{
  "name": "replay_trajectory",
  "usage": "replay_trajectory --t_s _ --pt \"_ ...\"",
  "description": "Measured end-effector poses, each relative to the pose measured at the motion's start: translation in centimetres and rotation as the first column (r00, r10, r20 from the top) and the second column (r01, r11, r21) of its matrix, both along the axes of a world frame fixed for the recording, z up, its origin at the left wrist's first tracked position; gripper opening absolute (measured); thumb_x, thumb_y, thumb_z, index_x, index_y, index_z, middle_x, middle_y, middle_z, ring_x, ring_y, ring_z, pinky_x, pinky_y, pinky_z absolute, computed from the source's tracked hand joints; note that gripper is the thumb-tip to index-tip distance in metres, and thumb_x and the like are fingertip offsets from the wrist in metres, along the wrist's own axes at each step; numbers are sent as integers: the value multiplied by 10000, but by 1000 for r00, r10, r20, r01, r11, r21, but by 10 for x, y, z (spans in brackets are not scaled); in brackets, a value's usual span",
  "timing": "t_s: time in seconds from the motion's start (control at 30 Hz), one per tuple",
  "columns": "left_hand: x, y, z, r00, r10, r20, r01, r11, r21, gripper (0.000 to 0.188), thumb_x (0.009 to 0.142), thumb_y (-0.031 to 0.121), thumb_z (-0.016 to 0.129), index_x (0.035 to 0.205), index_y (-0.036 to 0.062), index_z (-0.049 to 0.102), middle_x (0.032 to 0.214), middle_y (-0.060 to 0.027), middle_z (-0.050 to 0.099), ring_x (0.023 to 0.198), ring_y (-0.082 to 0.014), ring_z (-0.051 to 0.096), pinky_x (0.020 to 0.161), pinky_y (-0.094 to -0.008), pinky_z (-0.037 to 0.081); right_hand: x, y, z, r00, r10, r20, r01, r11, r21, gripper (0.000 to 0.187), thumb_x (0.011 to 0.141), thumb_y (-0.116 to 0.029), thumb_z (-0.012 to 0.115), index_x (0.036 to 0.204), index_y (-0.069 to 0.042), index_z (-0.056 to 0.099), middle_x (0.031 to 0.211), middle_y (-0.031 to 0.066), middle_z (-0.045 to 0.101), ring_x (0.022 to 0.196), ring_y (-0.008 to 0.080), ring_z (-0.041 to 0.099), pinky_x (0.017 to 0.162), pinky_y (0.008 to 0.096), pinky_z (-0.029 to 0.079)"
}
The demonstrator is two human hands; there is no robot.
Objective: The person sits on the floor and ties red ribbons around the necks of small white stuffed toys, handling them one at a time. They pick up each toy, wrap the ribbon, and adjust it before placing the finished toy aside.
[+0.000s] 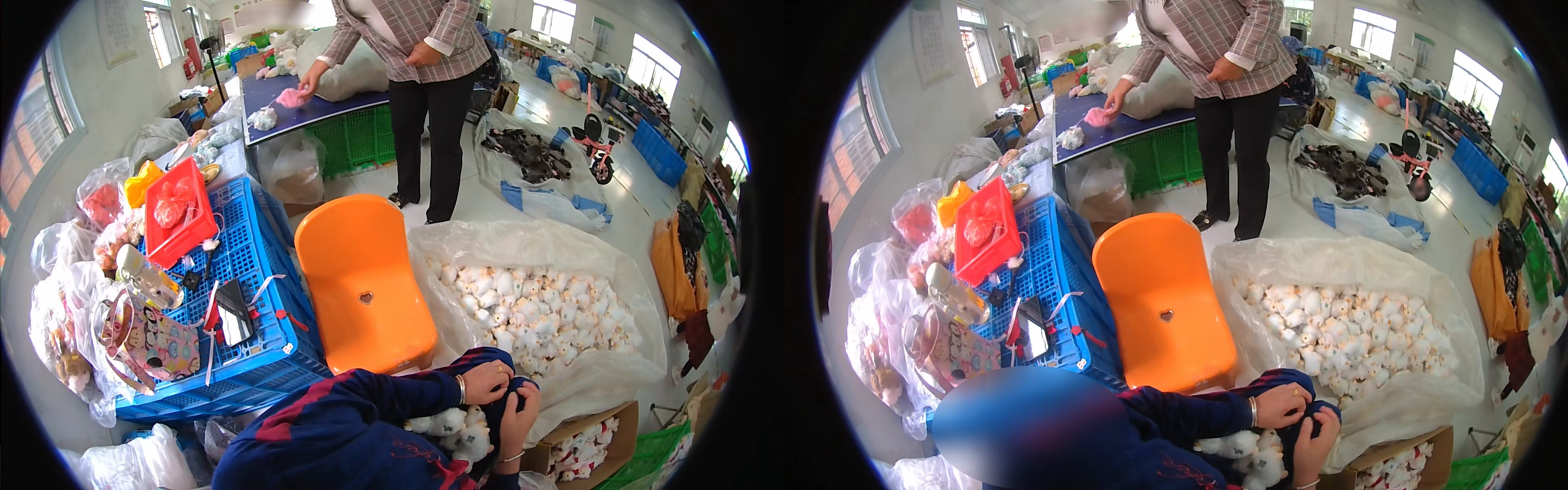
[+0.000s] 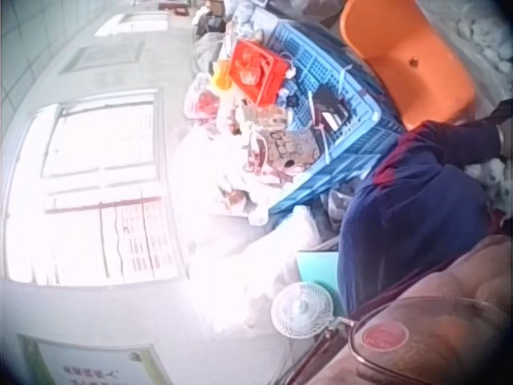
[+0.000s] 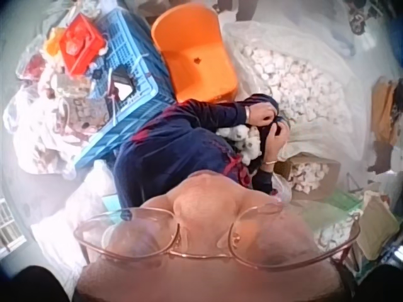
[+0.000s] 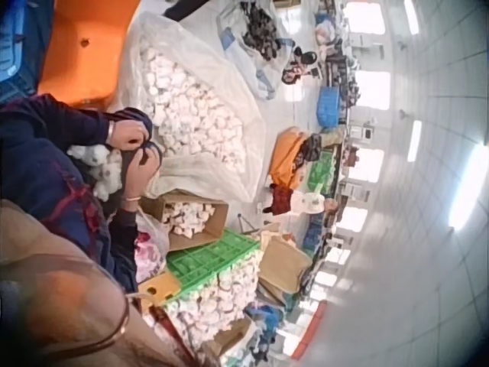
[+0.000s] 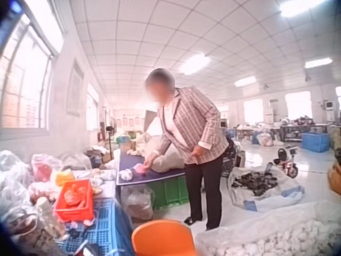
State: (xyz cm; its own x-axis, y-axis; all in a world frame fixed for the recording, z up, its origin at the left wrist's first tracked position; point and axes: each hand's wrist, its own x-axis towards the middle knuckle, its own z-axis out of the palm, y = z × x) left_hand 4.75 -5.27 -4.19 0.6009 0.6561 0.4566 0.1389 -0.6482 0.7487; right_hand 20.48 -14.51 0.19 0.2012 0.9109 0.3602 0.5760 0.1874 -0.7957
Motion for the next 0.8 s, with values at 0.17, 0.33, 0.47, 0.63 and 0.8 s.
replay_trajectory --t_s 0.17,0.33,0.47,0.63,0.8 --pt "12 1 0 999 -36 -19 36 999 10 107 854 129 676 887 39 629 1145 -126 647 1094 -334 584 944 -424 479 -11 -11 -16 982 -83 172 97 993 -73 153 892 -143 690 998 -60 616 1149 93 661 1131 305 611 1189 581 192" --pt "3 5 -6 999 -20 -30 21 1000 22 101 884 132 662 940 49 645 1183 -130 654 1099 -346 596 956 -425 473 -16 -4 -12 988 -63 144 61 998 16 91 896 -132 678 941 -70 629 1033 74 706 1005 271 651 1163 539 253" --pt "1 9 -2 998 -36 -55 37 999 15 93 890 140 674 928 57 654 1171 -126 670 1096 -336 603 958 -423 475 -24 -3 1 989 -123 83 123 992 4 92 885 -152 692 915 -73 657 1002 68 719 995 267 656 1154 548 263" --pt "6 5 1 994 -43 -104 46 999 29 101 902 171 671 907 70 684 1151 -91 685 1106 -310 614 937 -421 489 -20 -8 -6 982 -161 101 158 987 36 79 878 -152 695 910 -84 671 991 53 725 985 255 662 1132 554 293" --pt "11 8 6 997 -41 -71 51 989 141 105 873 164 698 907 65 690 1121 -111 699 1054 -327 634 897 -431 507 -11 -8 -10 983 -164 86 156 983 97 94 878 -193 695 926 -113 685 998 50 728 987 271 668 1083 554 331"
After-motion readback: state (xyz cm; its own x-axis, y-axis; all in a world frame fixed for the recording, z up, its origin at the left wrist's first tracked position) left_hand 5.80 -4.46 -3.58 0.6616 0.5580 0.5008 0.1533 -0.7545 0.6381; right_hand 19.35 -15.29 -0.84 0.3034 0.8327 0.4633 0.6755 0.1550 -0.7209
